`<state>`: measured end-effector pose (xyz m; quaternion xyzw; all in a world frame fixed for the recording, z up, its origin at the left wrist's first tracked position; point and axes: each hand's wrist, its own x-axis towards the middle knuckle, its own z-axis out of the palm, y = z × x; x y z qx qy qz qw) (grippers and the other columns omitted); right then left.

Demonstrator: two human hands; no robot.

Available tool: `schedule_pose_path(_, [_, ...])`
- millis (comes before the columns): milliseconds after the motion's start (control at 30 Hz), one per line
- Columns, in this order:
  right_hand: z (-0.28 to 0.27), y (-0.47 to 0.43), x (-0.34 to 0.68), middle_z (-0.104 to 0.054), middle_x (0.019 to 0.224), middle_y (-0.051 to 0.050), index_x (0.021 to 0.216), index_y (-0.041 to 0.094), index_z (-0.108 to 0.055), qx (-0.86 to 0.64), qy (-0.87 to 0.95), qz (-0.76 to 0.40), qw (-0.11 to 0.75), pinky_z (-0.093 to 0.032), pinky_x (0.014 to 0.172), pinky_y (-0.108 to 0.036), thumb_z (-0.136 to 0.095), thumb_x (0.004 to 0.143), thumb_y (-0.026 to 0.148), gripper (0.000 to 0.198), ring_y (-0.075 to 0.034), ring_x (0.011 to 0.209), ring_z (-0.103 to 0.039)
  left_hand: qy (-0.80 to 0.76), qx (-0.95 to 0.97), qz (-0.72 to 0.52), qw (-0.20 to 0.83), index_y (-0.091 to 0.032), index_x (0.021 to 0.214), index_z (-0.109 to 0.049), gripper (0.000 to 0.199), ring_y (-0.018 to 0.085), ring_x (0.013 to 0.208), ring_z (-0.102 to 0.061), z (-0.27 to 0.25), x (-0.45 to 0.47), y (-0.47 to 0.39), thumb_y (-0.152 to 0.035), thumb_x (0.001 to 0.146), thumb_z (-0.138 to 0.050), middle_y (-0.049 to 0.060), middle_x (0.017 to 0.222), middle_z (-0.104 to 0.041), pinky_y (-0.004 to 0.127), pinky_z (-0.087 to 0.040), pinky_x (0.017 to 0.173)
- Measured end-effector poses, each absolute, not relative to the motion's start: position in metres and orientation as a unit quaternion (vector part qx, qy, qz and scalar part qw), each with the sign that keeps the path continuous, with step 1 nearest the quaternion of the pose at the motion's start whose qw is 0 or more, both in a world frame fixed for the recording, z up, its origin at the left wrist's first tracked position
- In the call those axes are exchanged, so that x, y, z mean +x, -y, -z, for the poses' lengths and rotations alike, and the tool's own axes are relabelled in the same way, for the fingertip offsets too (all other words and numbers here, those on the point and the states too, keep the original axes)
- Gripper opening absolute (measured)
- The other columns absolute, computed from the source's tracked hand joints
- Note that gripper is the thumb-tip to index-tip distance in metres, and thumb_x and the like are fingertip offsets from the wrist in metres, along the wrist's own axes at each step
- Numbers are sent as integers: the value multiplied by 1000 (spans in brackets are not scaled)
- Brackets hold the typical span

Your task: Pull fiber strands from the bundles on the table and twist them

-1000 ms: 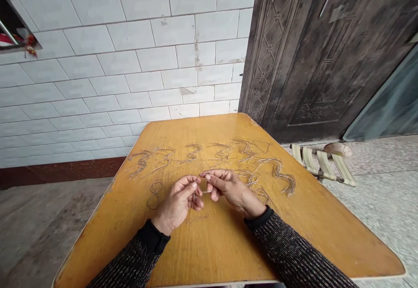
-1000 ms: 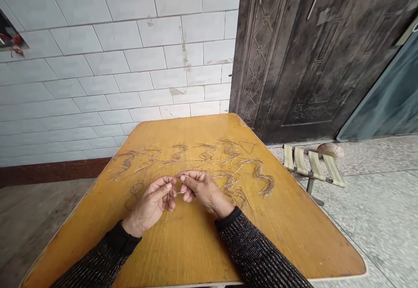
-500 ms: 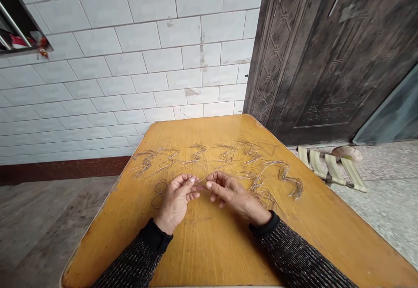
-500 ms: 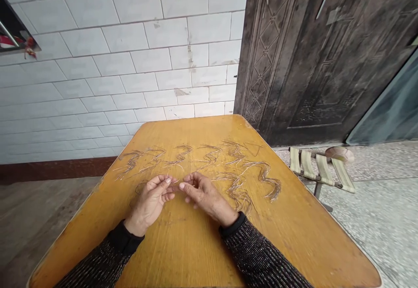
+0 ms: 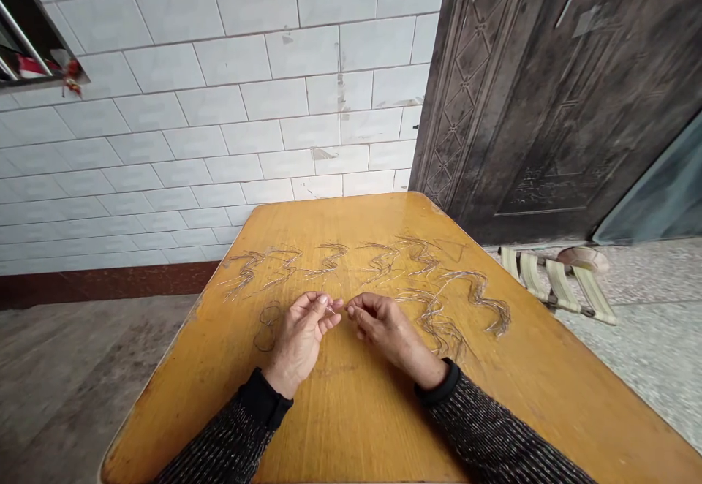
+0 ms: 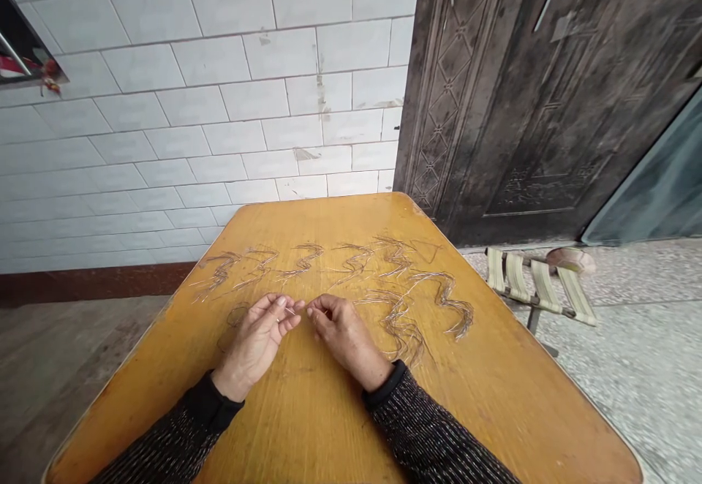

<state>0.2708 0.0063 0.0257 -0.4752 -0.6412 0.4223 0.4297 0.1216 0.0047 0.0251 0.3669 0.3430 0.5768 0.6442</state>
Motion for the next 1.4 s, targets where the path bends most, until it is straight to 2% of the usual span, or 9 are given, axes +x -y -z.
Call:
schedule_pose_path(200, [-27,-7,267,-49,55,2,70,16,-52,-416,567,-490,514,-33,39,-18,-53,75,45,30,-7,44,-39,-372,353,-573,640,-16,77,-56,18,7,68,-53,-24,119,-7,-23,67,-69,0,78,-58,16,-37,51])
schedule_pose_path(400, [-33,-1,261,-60,79,-4,74,16,-52,-356,512,-536,569,-40,40,-18,-58,73,48,32,-7,51,-50,-332,322,-571,678,-15,75,-54,17,5,64,-50,-25,122,-9,-19,67,-69,0,78,-57,15,-36,51])
schedule_pose_path(567, [-33,-1,260,-54,50,3,77,16,-54,-329,506,-567,560,-34,39,-17,-56,76,46,30,-6,38,-42,-297,304,-560,711,-15,76,-53,20,5,63,-49,-29,122,-6,-16,65,-70,-2,75,-54,15,-37,53])
schedule_pose_path(733, [-28,-4,259,-59,55,2,68,16,-53,-312,441,-628,561,-30,36,-18,-62,71,46,31,-3,33,-36,-263,314,-540,735,-16,78,-51,19,5,63,-49,-30,123,-5,-15,68,-67,-2,73,-53,15,-37,56])
schedule_pose_path(900, [-30,-1,263,-53,44,3,65,14,-58,-330,452,-640,526,-31,37,-17,-62,70,46,33,-5,35,-41,-283,360,-527,716,-17,76,-48,19,6,61,-47,-31,120,-5,-20,70,-66,-2,69,-51,17,-36,57])
schedule_pose_path(1133, [-37,3,267,-61,68,-1,68,15,-52,-376,500,-612,484,-36,39,-16,-64,66,49,36,-6,49,-50,-334,415,-524,664,-17,78,-49,19,8,61,-47,-35,116,-5,-29,73,-63,-1,72,-51,20,-35,55])
schedule_pose_path(1400, [-32,0,269,-57,57,2,66,14,-54,-358,465,-651,482,-39,40,-16,-68,65,45,35,-5,44,-50,-373,467,-494,632,-14,76,-54,23,8,59,-49,-30,118,-7,-22,64,-72,-1,67,-54,21,-36,56])
